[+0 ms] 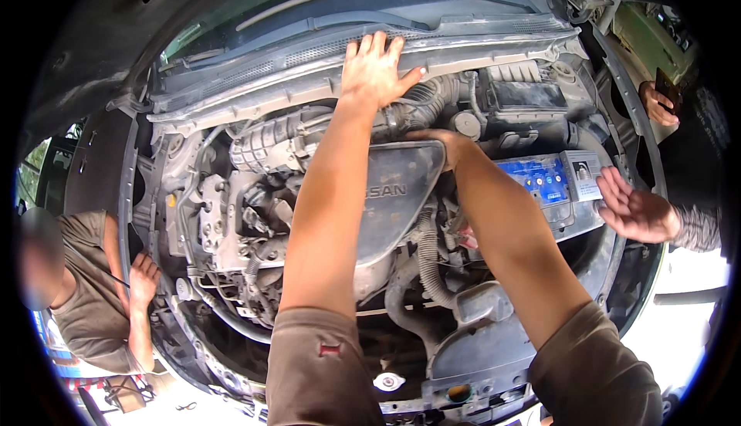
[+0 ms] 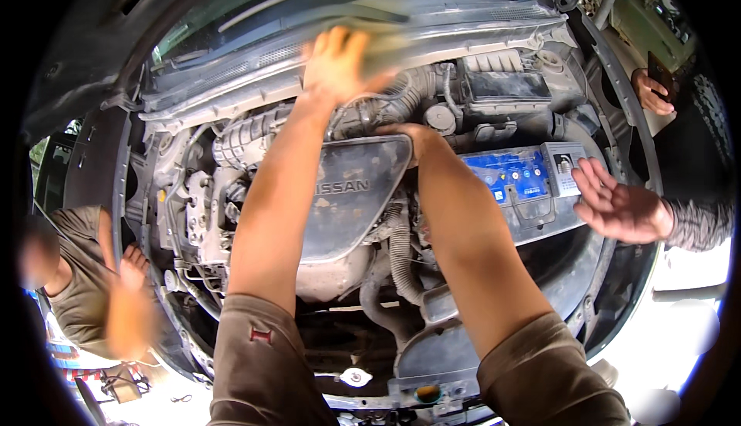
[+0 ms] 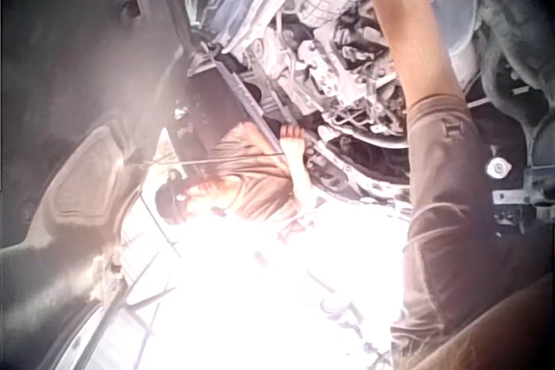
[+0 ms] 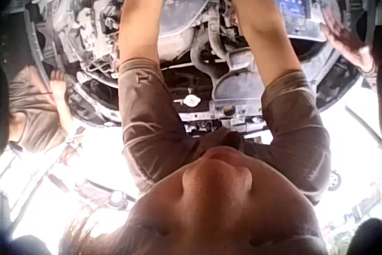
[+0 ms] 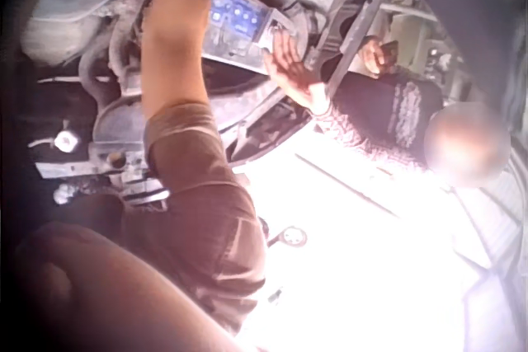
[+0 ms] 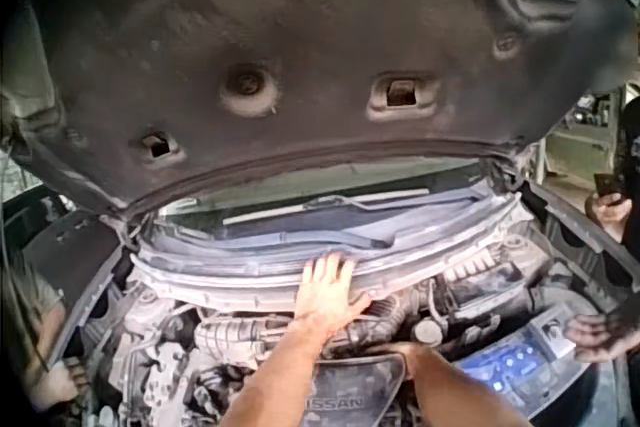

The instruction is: The person uses a ratchet wrench to loosen and remove bolts from the engine bay of a Nissan vehicle. They remove a plastic engine cover and continue to manipulate hoses and components within the engine compartment using hand tools.

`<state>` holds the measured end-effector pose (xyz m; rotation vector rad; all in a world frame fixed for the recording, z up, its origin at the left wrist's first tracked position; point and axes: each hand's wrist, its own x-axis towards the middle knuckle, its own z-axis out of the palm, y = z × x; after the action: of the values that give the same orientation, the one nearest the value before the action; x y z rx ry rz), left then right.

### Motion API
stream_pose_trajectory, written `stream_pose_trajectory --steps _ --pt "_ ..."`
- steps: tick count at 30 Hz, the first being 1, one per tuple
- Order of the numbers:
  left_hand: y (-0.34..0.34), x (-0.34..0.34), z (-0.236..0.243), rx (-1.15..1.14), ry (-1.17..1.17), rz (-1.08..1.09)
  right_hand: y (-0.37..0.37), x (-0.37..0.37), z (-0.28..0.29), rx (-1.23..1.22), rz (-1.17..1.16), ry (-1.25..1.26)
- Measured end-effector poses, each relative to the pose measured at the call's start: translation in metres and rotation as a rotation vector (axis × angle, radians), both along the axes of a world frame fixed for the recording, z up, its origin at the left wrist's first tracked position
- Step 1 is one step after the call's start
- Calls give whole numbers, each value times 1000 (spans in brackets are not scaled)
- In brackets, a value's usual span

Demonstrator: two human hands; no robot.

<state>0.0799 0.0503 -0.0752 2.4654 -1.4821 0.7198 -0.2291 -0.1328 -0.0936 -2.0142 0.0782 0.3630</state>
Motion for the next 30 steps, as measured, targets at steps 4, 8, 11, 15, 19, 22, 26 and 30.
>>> stream_pose_trajectory --steps 4,8,11,15,19,22,26,30 --pt "-24 35 0 87 -239 66 -19 -107 73 -120 510 -249" --pt "-62 44 -12 118 -312 -20 1 -113 116 -254 631 -404" --pt "-74 34 -12 125 -271 50 35 -104 131 -186 636 -371" --pt "-42 38 -1 131 -332 134 90 -95 120 -263 725 -292" --pt "-57 40 -9 -15 -363 51 100 -96 123 -241 749 -283" --pt "-59 37 -5 108 -238 95 101 -97 107 -549 583 -301" --pt "-55 32 8 262 -101 175 102 -64 68 -748 285 -359" --pt "-69 16 4 327 -16 346 84 4 5 -904 -94 -343"
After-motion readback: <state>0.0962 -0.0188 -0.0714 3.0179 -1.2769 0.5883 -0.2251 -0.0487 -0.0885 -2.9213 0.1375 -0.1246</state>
